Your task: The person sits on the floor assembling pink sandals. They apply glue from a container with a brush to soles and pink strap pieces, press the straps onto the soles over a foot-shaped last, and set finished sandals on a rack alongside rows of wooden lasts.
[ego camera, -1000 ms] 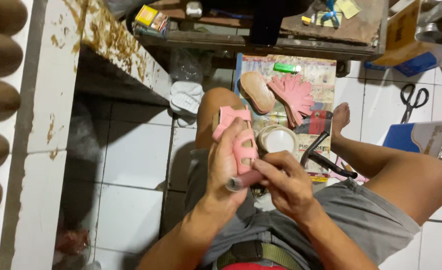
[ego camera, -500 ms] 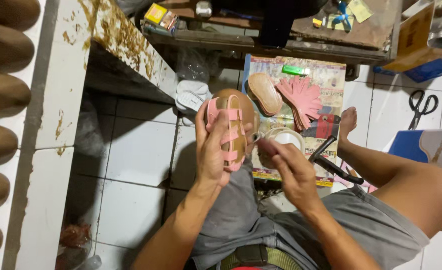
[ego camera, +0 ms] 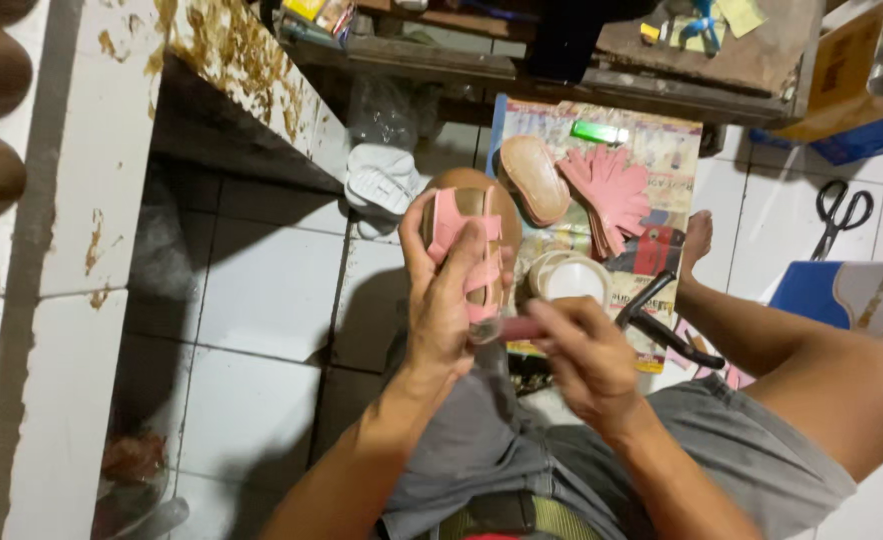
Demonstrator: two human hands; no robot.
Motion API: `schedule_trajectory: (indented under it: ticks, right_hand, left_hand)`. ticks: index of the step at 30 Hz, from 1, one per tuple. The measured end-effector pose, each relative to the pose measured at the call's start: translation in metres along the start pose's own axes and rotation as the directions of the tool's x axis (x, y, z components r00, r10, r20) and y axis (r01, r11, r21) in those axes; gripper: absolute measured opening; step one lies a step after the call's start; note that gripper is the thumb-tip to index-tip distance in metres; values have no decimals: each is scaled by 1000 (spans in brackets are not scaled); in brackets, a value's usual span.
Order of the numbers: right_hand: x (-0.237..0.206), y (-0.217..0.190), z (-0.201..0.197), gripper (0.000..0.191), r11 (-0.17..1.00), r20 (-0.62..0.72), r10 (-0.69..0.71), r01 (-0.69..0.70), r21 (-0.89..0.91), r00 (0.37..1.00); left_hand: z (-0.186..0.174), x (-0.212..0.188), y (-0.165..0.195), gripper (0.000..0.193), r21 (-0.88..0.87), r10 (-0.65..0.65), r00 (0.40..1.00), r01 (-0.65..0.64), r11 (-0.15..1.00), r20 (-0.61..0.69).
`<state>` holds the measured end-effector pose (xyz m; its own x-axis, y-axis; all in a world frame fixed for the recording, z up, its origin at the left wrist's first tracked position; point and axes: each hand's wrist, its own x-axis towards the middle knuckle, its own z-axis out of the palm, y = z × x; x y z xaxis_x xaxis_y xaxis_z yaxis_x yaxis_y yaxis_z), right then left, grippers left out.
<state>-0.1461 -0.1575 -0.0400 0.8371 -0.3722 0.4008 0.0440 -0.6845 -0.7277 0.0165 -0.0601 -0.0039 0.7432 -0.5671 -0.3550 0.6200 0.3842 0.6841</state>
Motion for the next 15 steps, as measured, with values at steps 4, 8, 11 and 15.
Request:
schedule_trajectory:
  ticks: [4, 8, 11, 15]
  right_hand:
    - [4, -1, 3, 41, 999, 28, -40, 39, 30, 999]
    - [5, 3, -1, 44, 985, 34, 124, -127, 120, 992]
    - [2, 4, 6, 44, 992, 3, 28, -29, 125, 1000]
    - [-1, 7, 15, 45, 996, 44, -44, 40, 84, 998]
  left_hand:
    - [-1, 1, 1, 67, 21, -13, 1000, 13, 1000, -1]
    - [-3, 1, 4, 67, 44, -59, 998, 58, 997, 16]
    - [-3, -1, 5, 67, 36, -32, 999, 30, 999, 43]
    - [-6, -2, 7, 65, -26, -47, 994, 50, 998, 100]
